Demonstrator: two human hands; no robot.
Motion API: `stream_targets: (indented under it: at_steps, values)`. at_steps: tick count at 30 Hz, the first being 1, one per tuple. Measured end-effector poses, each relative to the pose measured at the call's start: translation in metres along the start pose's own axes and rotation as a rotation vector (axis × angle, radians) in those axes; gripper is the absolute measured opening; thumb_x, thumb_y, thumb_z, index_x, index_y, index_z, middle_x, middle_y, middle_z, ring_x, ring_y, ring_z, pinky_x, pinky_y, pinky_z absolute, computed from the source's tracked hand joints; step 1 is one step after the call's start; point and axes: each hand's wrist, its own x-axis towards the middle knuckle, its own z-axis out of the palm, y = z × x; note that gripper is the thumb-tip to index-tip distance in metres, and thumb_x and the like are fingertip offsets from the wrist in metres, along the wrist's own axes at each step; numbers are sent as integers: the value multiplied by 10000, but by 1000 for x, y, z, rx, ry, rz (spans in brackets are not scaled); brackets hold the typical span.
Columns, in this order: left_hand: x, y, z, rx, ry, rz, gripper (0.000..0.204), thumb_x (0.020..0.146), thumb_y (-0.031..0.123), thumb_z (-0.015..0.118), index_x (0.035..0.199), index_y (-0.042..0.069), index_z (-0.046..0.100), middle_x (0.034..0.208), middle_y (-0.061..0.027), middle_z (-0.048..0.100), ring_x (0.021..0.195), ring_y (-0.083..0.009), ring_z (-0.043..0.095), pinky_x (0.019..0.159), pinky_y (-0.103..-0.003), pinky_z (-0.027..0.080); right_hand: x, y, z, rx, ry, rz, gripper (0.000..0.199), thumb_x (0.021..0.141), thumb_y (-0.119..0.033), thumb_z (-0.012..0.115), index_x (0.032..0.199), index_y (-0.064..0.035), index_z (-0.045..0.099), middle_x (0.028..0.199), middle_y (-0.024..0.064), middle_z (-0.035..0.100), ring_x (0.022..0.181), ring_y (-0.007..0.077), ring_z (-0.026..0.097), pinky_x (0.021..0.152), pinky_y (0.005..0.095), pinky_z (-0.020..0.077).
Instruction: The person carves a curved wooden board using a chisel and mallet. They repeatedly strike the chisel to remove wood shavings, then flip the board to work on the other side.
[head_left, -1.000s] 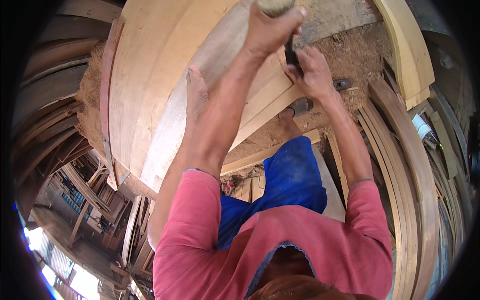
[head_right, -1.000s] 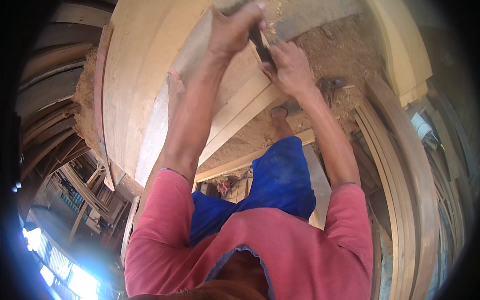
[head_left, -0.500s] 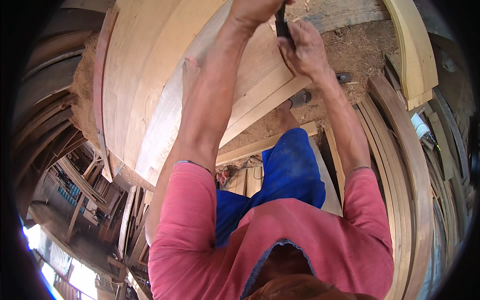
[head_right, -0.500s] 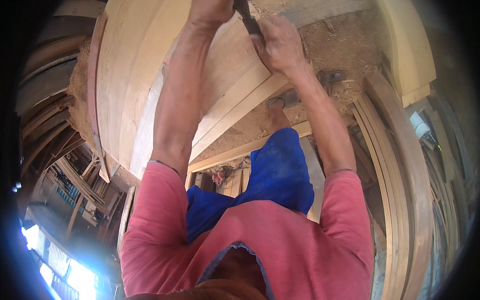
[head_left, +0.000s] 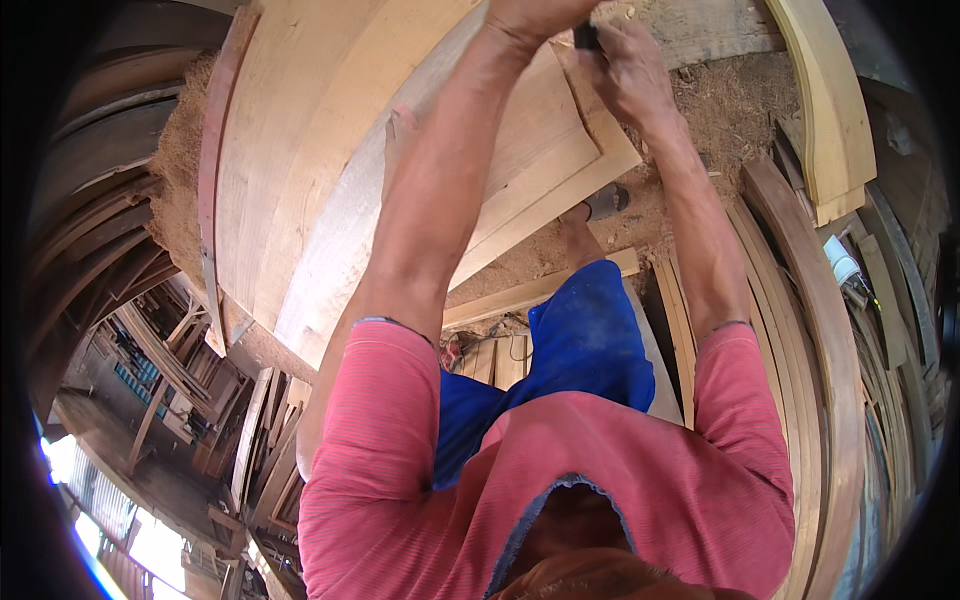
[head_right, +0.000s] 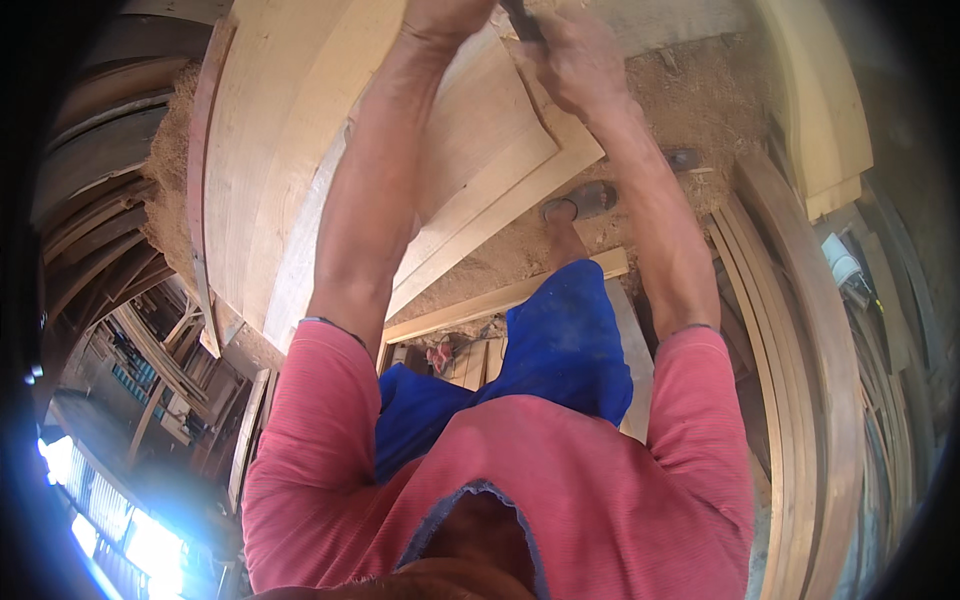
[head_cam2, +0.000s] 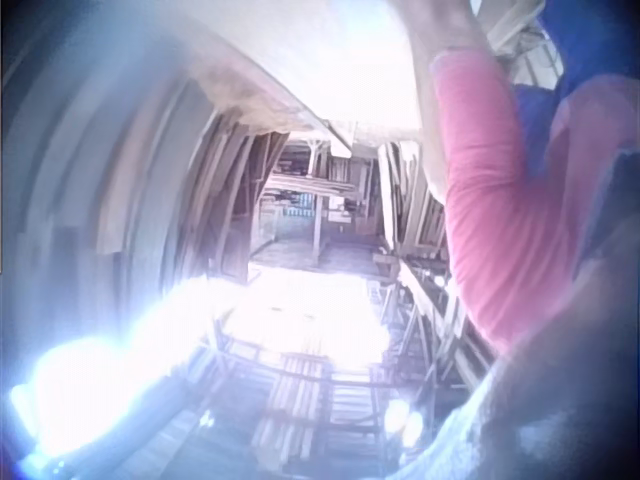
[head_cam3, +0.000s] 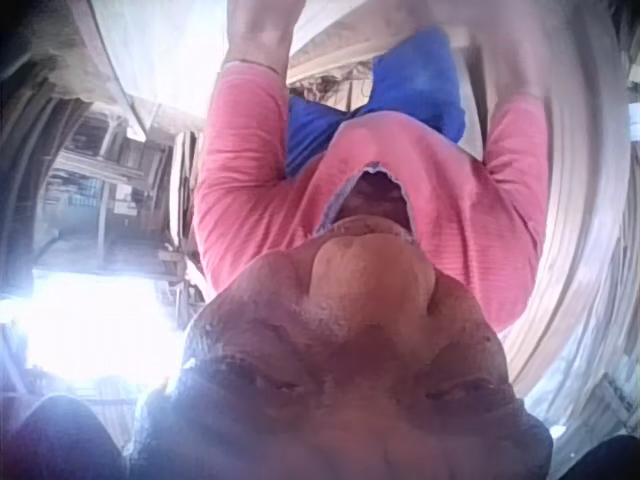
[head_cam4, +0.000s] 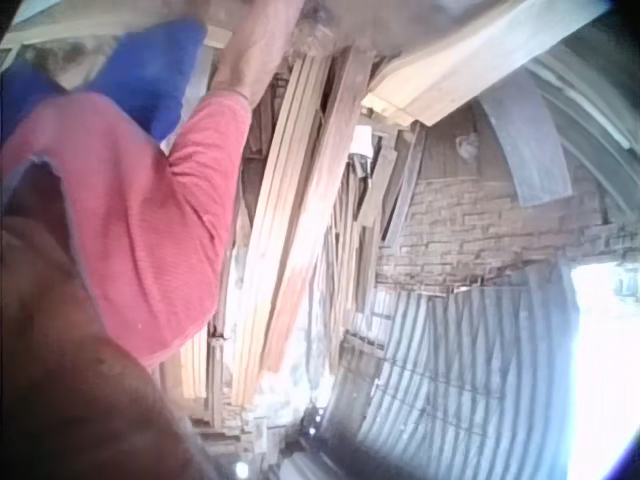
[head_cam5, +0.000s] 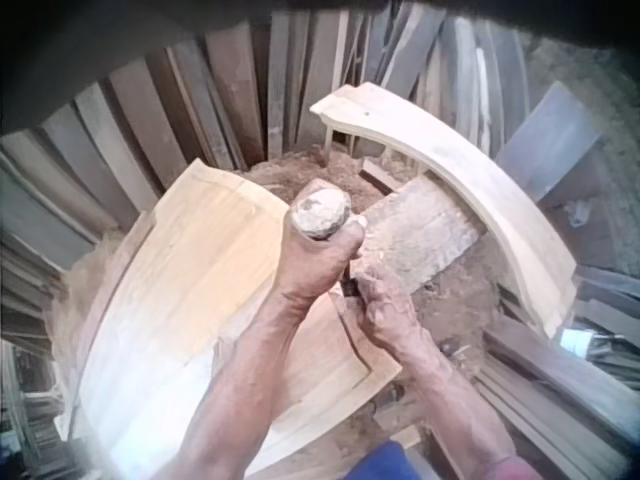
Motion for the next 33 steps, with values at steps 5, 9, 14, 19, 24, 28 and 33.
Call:
stream_targets:
  at_steps: [5,9,14,19,24,28,33]
  values:
    - [-66,-24,41,-101,-3,-175,233,839,21,739,995,86,579,766,28,602,598,-73,595,545,-249,510,-95,4,-25,85,-268,108,334,902,-331,750,1092,-65,682,913,149,587,906,361,566,800,496,448]
    - [-1,-32,12,-117,17,-129,160,880,39,704,964,76,573,757,34,595,585,-73,589,519,-244,497,-42,18,0,-97,83,-99,322,928,-298,749,1029,-10,647,866,142,574,855,344,564,775,468,457]
    - [8,-14,20,-79,-60,-16,162,872,23,706,925,97,572,747,34,586,612,-70,584,535,-256,513,-11,24,-14,-60,21,-47,272,909,-244,773,916,-20,619,837,127,565,829,340,556,755,465,442]
    - [-40,-35,27,11,47,-89,273,796,31,778,995,73,596,869,21,624,790,-98,619,746,-267,547,-74,16,-11,-25,-112,-43,272,871,-267,789,989,-56,663,827,127,548,812,348,546,726,471,433]
    - [38,14,-7,22,-255,181,330,748,35,800,1008,65,599,920,-8,625,858,-110,601,799,-278,517,45,14,4,-33,242,-171,225,943,-206,713,869,-31,592,923,138,618,857,345,596,706,484,468]
    - [9,37,24,313,-207,522,333,716,40,809,973,70,599,893,-60,652,795,-195,645,720,-344,532,24,17,-29,-95,249,-27,177,931,-156,659,1062,-38,671,1029,179,694,968,381,659,800,481,529]
    - [-44,67,28,771,-481,313,572,649,77,855,1187,120,666,995,-112,676,954,-358,654,778,-441,529,-102,41,-23,58,-153,435,336,962,-294,618,1113,-11,716,1043,244,726,1002,448,673,869,513,518]
